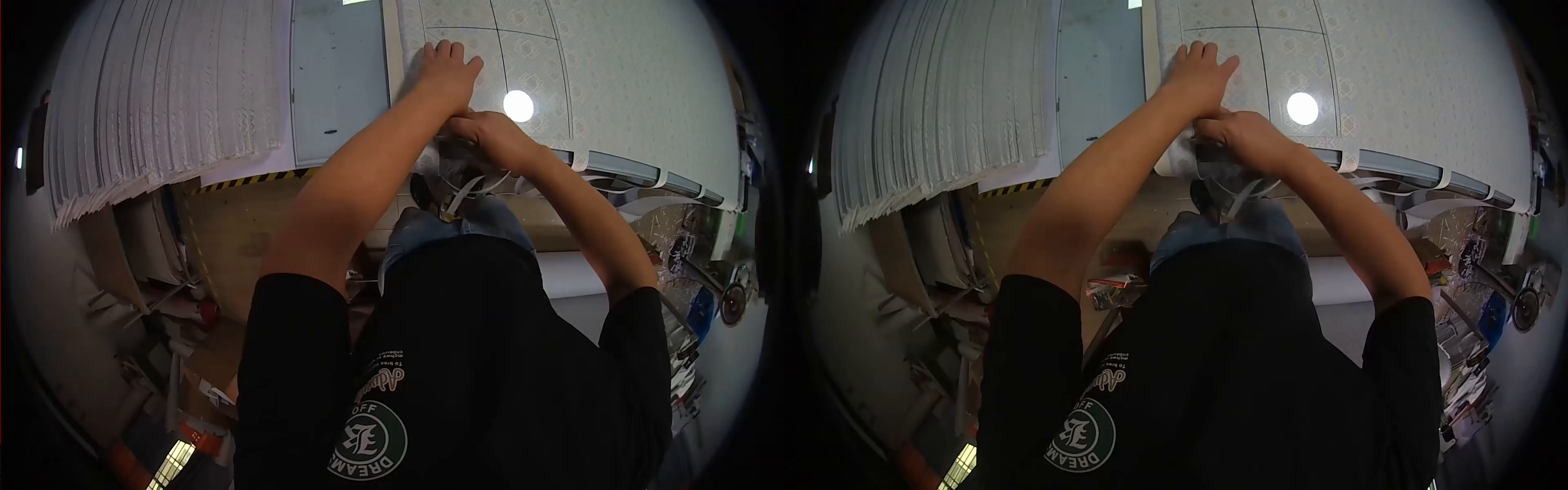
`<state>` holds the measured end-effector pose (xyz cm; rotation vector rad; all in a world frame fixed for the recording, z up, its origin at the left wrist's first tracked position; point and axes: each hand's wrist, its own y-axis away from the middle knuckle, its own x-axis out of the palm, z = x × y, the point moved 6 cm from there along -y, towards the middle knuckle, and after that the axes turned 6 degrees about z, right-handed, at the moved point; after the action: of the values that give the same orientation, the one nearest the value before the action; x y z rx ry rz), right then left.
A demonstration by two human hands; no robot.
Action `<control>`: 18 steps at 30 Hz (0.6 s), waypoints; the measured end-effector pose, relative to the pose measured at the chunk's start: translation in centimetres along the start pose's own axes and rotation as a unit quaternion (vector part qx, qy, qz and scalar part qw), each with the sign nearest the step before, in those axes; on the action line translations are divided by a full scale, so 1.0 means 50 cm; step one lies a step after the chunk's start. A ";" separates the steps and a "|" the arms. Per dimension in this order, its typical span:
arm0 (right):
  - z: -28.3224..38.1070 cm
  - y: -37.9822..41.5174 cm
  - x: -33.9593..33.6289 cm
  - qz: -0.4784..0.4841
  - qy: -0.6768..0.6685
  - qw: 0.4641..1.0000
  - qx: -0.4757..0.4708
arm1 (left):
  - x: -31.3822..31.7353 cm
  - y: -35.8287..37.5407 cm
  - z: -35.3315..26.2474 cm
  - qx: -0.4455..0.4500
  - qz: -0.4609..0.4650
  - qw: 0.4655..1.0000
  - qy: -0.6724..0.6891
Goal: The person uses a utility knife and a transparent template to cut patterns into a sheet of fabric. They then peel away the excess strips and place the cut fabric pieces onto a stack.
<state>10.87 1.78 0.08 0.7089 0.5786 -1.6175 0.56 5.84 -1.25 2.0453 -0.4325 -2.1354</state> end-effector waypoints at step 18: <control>0.102 0.045 0.106 -0.250 -0.032 0.919 0.302 | -0.047 -0.123 -0.005 0.165 0.220 0.948 -0.161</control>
<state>11.93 -5.84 -0.20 1.0064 0.2026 -2.3338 1.47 12.35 -0.92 1.5224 -1.2363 -2.2089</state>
